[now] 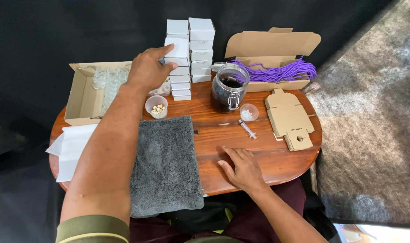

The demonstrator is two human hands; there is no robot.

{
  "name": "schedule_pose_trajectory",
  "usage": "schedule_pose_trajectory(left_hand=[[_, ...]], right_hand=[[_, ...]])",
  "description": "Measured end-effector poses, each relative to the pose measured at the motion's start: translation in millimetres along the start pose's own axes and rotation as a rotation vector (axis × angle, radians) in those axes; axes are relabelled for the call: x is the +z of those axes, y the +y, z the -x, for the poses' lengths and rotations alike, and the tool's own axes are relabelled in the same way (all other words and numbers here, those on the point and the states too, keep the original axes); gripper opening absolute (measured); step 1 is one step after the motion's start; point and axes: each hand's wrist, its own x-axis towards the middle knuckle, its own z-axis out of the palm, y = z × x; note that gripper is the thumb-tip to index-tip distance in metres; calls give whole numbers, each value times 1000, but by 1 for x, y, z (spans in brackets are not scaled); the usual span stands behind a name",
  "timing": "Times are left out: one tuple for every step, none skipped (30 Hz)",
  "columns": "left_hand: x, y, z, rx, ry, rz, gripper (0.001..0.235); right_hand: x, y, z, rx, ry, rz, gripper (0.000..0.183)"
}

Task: The person is manually assembling small cardboard boxes and packaging perfume bottles inside them, along with decorative purple ribbons.

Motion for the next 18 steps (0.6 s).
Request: schedule_pose_trajectory(left_hand=[[2, 0, 0, 1, 0, 0, 53], [3, -1, -1, 23, 12, -27, 54], [5, -1, -1, 44, 24, -53, 55], [4, 0, -2, 44, 25, -54, 55], [5, 2, -1, 26, 20, -50, 56], [5, 3, -1, 7, 14, -47, 56], [5, 5, -1, 7, 16, -47, 56], [5, 6, 0, 11, 14, -55, 56], [6, 8, 0, 15, 11, -63, 57], [4, 10, 2, 15, 12, -64, 57], [3, 12, 2, 1, -3, -70, 58], [2, 15, 3, -14, -19, -75, 59], [3, 14, 2, -13, -20, -75, 59], [3, 14, 2, -8, -17, -88, 60], [4, 13, 2, -2, -12, -102, 60], [3, 14, 2, -1, -11, -102, 60], [3, 14, 3, -16, -23, -103, 60], [2, 15, 3, -30, -35, -105, 61]], right_hand=[[0, 0, 0, 1, 1, 0, 50], [0, 0, 0, 10, -13, -1, 50], [0, 1, 0, 19, -26, -3, 51], [1, 1, 0, 19, -25, -3, 51], [1, 1, 0, 18, -21, -1, 51], [1, 1, 1, 16, -16, 1, 50], [1, 1, 0, 15, -16, 2, 50], [0, 0, 0, 7, -10, 0, 50], [0, 0, 0, 1, -4, -2, 49], [0, -1, 0, 1, -3, -2, 49], [0, -1, 0, -2, 8, -5, 48], [0, -1, 0, -5, 19, -8, 47], [-1, -1, 0, -4, 19, -8, 47], [-1, -2, 0, -2, 14, -14, 46], [-2, -2, 0, -2, 10, -19, 46], [-2, -2, 0, -3, 11, -18, 46], [-2, -2, 0, -4, 10, -13, 47], [-1, -1, 0, -5, 9, -8, 47]])
